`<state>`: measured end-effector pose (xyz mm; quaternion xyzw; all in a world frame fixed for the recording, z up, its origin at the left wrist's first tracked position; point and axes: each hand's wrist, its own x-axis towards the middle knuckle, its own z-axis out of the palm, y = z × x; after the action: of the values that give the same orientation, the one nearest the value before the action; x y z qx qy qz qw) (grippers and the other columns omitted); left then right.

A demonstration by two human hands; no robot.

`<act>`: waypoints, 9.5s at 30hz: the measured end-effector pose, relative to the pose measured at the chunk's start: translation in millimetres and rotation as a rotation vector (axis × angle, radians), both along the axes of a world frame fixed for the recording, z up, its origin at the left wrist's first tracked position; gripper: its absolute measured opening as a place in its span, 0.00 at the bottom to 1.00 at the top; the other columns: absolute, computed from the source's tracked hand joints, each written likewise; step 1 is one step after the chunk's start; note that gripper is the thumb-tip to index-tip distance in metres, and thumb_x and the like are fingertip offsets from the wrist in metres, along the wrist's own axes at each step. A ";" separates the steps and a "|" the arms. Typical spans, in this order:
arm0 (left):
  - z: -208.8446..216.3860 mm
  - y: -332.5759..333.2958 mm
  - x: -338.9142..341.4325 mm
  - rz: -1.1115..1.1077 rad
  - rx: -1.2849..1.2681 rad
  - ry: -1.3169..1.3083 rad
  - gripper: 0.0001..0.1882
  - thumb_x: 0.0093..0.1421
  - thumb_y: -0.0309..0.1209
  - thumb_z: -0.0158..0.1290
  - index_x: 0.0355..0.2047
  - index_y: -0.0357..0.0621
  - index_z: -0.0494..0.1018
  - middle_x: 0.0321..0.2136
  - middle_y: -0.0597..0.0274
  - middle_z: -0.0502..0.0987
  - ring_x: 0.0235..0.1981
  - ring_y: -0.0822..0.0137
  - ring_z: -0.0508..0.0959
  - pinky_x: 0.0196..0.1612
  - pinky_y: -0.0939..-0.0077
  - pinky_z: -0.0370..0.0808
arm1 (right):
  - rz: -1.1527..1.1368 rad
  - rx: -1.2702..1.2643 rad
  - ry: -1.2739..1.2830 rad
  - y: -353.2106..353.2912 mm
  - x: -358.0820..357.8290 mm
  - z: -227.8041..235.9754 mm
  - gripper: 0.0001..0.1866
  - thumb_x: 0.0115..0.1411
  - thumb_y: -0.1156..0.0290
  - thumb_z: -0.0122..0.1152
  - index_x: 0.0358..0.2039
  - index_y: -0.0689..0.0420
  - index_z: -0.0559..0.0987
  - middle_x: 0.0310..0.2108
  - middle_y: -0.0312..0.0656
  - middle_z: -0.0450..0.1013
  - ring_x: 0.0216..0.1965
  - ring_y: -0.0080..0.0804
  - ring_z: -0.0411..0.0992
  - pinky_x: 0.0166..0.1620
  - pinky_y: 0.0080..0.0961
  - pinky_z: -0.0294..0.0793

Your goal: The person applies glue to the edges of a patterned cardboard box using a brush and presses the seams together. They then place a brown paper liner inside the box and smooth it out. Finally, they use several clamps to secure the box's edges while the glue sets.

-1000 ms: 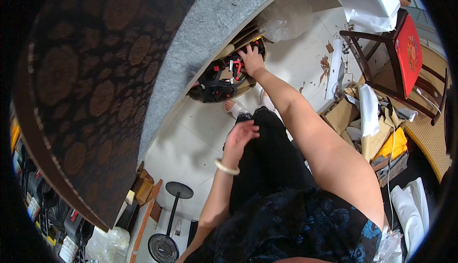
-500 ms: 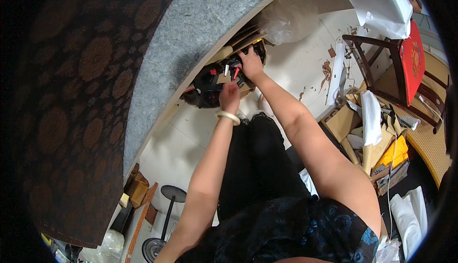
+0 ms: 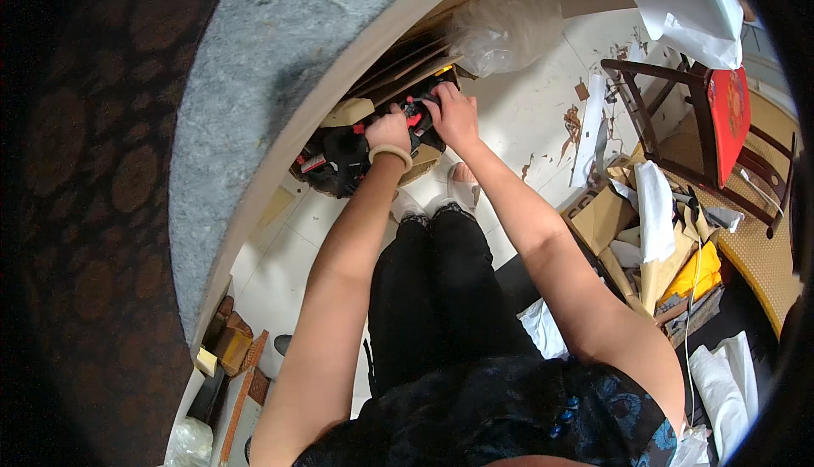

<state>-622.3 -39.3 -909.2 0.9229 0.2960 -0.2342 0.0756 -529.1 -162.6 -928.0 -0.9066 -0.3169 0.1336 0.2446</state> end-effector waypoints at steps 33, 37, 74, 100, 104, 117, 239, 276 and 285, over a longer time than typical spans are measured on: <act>348.7 -66.8 -81.1 1.265 -2.076 -1.066 0.16 0.76 0.41 0.43 0.35 0.43 0.69 0.49 0.46 0.79 0.53 0.54 0.80 0.58 0.51 0.77 | -0.038 1.112 1.452 -47.4 -15.1 356.8 0.23 0.67 0.44 0.58 0.39 0.54 0.74 0.56 0.52 0.72 0.50 0.34 0.70 0.61 0.35 0.68; 424.1 -64.2 -79.7 1.060 -1.817 -1.260 0.15 0.71 0.26 0.51 0.27 0.50 0.61 0.39 0.57 0.79 0.43 0.65 0.80 0.50 0.65 0.80 | 0.098 1.073 1.435 -37.9 -7.2 437.7 0.31 0.65 0.39 0.58 0.52 0.55 0.74 0.56 0.48 0.69 0.55 0.35 0.68 0.61 0.38 0.69; 545.2 -49.3 -26.8 1.171 -1.489 -1.133 0.18 0.74 0.36 0.47 0.35 0.35 0.79 0.35 0.59 0.83 0.33 0.74 0.79 0.41 0.79 0.77 | 0.359 0.984 0.658 151.4 143.5 655.0 0.30 0.72 0.47 0.48 0.47 0.68 0.77 0.43 0.53 0.78 0.41 0.39 0.79 0.45 0.30 0.76; 598.4 -37.6 -33.5 0.714 -2.018 -1.331 0.36 0.69 0.52 0.49 0.65 0.35 0.61 0.63 0.54 0.66 0.65 0.62 0.65 0.70 0.61 0.56 | 0.478 1.165 0.368 138.1 57.5 681.4 0.40 0.75 0.41 0.29 0.49 0.69 0.76 0.26 0.52 0.78 0.28 0.41 0.76 0.39 0.36 0.79; 589.6 -33.9 -45.0 0.769 -1.993 -1.323 0.35 0.68 0.52 0.49 0.63 0.34 0.63 0.62 0.53 0.68 0.64 0.62 0.66 0.69 0.62 0.57 | 0.619 1.104 0.164 160.4 59.8 663.2 0.38 0.77 0.46 0.29 0.47 0.71 0.77 0.22 0.49 0.78 0.24 0.36 0.77 0.35 0.31 0.79; 577.9 -35.3 -62.2 0.814 -2.037 -1.369 0.31 0.69 0.48 0.50 0.61 0.35 0.65 0.56 0.53 0.72 0.55 0.65 0.71 0.62 0.66 0.64 | 0.567 0.847 0.076 166.7 42.8 651.1 0.42 0.74 0.38 0.36 0.56 0.72 0.71 0.32 0.55 0.80 0.35 0.41 0.80 0.43 0.34 0.80; 595.2 -4.9 -236.5 0.673 -1.407 -1.678 0.06 0.59 0.31 0.64 0.30 0.42 0.87 0.42 0.51 0.77 0.40 0.60 0.74 0.50 0.69 0.70 | 0.305 0.427 1.138 110.0 -141.4 710.0 0.57 0.54 0.29 0.58 0.66 0.69 0.63 0.61 0.63 0.65 0.60 0.47 0.71 0.63 0.43 0.68; 559.2 -20.4 -272.1 1.081 -1.212 -1.828 0.15 0.64 0.32 0.54 0.43 0.31 0.74 0.46 0.50 0.73 0.46 0.62 0.74 0.55 0.66 0.70 | 0.639 0.736 0.286 156.5 -159.2 669.2 0.42 0.65 0.35 0.50 0.55 0.68 0.73 0.57 0.56 0.68 0.58 0.48 0.71 0.62 0.41 0.70; 554.7 30.3 -235.9 1.498 -0.615 -1.853 0.28 0.75 0.41 0.36 0.70 0.40 0.57 0.71 0.53 0.58 0.73 0.60 0.56 0.74 0.54 0.48 | 0.204 0.158 -0.113 247.0 171.4 721.6 0.30 0.66 0.48 0.63 0.57 0.60 0.78 0.47 0.47 0.80 0.48 0.31 0.78 0.51 0.26 0.75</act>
<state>-858.2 -9.1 -354.5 0.2867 0.5197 0.5504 0.5872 -357.7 84.4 -206.4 -0.8535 -0.4303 0.0811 0.2823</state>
